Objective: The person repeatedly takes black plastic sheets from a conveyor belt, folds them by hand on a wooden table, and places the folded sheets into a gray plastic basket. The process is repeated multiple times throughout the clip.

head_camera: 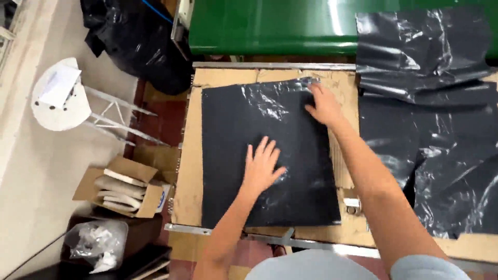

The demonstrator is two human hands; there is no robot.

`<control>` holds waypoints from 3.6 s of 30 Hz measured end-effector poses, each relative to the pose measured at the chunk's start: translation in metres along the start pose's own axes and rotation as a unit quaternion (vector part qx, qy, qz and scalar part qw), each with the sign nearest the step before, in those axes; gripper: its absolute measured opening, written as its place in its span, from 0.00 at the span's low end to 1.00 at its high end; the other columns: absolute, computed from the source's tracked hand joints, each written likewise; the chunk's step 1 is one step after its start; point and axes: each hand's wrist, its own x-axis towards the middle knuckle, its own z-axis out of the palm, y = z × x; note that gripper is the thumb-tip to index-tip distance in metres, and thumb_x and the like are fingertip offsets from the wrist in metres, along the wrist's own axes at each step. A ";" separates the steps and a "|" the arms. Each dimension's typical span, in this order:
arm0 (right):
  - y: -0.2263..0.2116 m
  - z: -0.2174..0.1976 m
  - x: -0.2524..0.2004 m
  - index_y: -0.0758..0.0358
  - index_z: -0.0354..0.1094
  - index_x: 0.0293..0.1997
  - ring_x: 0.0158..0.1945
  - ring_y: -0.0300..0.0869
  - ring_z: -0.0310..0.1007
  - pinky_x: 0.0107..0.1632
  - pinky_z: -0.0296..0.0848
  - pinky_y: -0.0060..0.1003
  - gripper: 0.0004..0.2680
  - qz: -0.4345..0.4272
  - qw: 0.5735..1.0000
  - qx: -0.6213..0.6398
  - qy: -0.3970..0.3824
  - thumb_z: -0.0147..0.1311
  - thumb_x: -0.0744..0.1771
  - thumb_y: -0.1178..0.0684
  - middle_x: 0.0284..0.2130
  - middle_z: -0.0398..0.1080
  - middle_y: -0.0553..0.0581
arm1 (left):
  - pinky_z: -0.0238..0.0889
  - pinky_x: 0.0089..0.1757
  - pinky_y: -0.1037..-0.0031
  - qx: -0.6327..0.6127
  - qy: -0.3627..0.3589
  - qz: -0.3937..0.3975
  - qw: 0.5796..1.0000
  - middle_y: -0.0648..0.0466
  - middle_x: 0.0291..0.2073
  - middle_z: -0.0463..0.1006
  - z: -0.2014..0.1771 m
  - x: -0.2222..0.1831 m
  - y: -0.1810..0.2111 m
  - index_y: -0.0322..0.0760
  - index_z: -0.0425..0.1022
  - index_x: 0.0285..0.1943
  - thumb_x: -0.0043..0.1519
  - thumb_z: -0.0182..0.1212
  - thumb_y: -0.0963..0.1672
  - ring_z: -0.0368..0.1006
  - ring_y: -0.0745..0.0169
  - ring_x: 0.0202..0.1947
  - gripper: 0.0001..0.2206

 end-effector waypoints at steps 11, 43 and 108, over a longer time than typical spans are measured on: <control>0.022 0.069 0.072 0.56 0.67 0.58 0.53 0.56 0.73 0.52 0.72 0.56 0.22 0.056 0.983 -0.100 -0.144 0.63 0.59 0.46 0.48 0.72 0.57 | 0.61 0.55 0.66 -0.577 0.155 -0.197 0.778 0.45 0.48 0.78 0.074 0.018 -0.081 0.33 0.76 0.53 0.72 0.42 0.53 0.71 0.57 0.54 0.22; -0.165 0.091 -0.195 0.68 0.57 0.70 0.72 0.58 0.51 0.70 0.47 0.58 0.28 -0.143 0.981 -0.086 0.104 0.49 0.67 0.34 0.68 0.57 0.68 | 0.44 0.60 0.31 0.035 -0.019 -0.094 0.995 0.43 0.73 0.56 0.034 -0.071 -0.014 0.35 0.59 0.73 0.56 0.59 0.54 0.43 0.41 0.75 0.36; 0.343 -0.260 -0.335 0.59 0.64 0.65 0.66 0.54 0.61 0.64 0.59 0.53 0.31 0.503 0.825 0.253 0.049 0.36 0.68 0.22 0.60 0.66 0.66 | 0.69 0.38 0.59 -0.292 -0.234 -0.030 0.927 0.49 0.31 0.76 0.223 0.129 0.436 0.36 0.81 0.32 0.53 0.69 0.51 0.73 0.47 0.45 0.14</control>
